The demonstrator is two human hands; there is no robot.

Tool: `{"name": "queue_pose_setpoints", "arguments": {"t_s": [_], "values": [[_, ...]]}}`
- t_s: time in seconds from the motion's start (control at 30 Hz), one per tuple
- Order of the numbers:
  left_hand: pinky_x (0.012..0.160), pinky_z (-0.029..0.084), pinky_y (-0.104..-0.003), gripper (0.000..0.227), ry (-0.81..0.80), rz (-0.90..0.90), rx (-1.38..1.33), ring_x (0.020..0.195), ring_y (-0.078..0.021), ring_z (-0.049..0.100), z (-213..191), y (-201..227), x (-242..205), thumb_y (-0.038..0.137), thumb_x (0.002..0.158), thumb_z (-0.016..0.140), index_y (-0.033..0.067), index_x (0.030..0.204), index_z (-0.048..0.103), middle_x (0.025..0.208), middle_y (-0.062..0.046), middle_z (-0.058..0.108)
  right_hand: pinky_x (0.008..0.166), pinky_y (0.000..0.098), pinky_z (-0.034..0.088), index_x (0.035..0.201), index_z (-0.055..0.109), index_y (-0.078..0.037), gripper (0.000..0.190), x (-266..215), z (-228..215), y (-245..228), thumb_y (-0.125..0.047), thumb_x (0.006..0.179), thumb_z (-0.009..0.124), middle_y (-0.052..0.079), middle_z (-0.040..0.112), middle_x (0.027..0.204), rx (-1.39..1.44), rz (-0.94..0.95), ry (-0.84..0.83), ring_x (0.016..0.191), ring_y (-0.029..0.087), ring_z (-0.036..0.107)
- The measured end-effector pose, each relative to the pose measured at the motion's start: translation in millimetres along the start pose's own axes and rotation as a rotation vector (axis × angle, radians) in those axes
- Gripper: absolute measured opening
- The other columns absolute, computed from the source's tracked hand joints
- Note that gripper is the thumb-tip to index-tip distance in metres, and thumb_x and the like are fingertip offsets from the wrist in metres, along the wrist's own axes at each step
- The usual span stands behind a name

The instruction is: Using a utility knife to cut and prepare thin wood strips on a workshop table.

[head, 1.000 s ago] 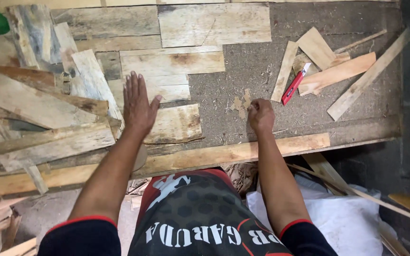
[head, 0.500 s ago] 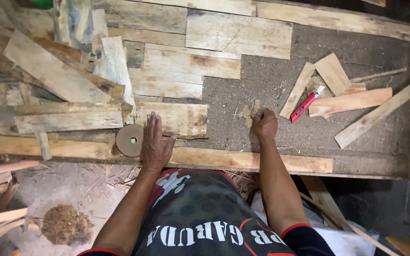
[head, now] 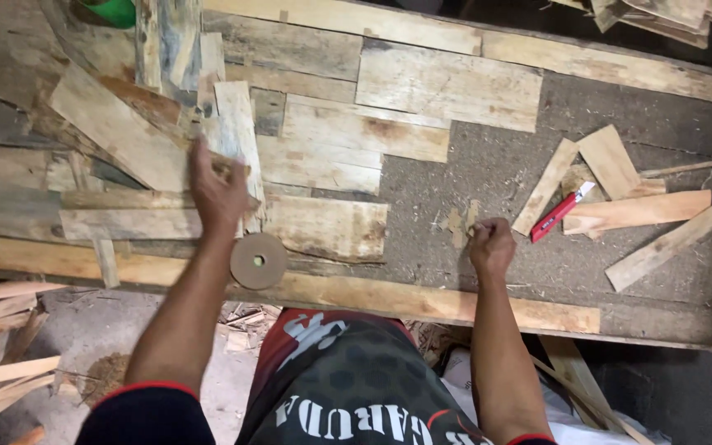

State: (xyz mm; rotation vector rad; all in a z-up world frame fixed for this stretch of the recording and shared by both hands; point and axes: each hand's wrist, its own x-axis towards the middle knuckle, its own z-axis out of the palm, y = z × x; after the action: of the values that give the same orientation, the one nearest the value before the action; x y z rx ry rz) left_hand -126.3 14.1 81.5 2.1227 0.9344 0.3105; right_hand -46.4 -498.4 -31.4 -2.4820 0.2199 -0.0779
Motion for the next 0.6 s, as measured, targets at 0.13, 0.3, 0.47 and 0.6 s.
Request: {"name": "queue_pose_setpoints", "arguments": {"t_s": [0.13, 0.3, 0.47, 0.6], "values": [[0.116, 0.052, -0.041, 0.071, 0.087, 0.007, -0.018, 0.146, -0.034, 0.05, -8.7, -32.0, 110.4, 0.015, 0.104, 0.07, 0.0056, 0.163, 0.032, 0.162, -0.021, 0.043, 0.071, 0.0405, 0.056, 0.098, 0.069, -0.004, 0.006, -6.0, 4.2, -10.2, -0.01, 0.096, 0.069, 0.017, 0.074, 0.086, 0.029, -0.008, 0.045, 0.076, 0.028, 0.072], [0.125, 0.047, -0.039, 0.076, 0.258, 0.218, -0.061, 0.153, -0.0329, 0.047, 12.4, -149.3, 280.6, -0.001, 0.099, 0.078, 0.0055, 0.163, 0.038, 0.169, -0.02, 0.036, 0.07, 0.0342, 0.056, 0.119, 0.071, -0.001, 0.023, -13.7, 9.8, -23.5, 0.0, 0.1, 0.057, 0.014, 0.073, 0.092, 0.11, 0.006, 0.057, 0.077, 0.02, 0.07], [0.129, 0.037, -0.047, 0.088, 0.24, 0.12, 0.368, 0.155, -0.0378, 0.038, -18.6, -136.5, 357.2, 0.026, 0.094, 0.085, 0.0147, 0.166, 0.036, 0.169, -0.016, 0.031, 0.065, 0.0272, 0.054, 0.121, 0.065, 0.002, 0.021, -22.6, 23.8, -24.9, 0.003, 0.1, 0.061, 0.011, 0.07, 0.09, 0.209, 0.203, 0.064, 0.074, 0.015, 0.066], [0.123, 0.031, -0.055, 0.104, 0.182, 0.017, 0.574, 0.153, -0.0462, 0.025, -28.3, -127.7, 391.3, 0.052, 0.091, 0.084, 0.0194, 0.167, 0.021, 0.168, -0.019, 0.022, 0.065, 0.0242, 0.056, 0.109, 0.061, 0.001, 0.009, -26.0, 29.9, -13.9, 0.002, 0.1, 0.061, 0.007, 0.071, 0.09, 0.485, 0.269, 0.06, 0.074, 0.012, 0.068]]}}
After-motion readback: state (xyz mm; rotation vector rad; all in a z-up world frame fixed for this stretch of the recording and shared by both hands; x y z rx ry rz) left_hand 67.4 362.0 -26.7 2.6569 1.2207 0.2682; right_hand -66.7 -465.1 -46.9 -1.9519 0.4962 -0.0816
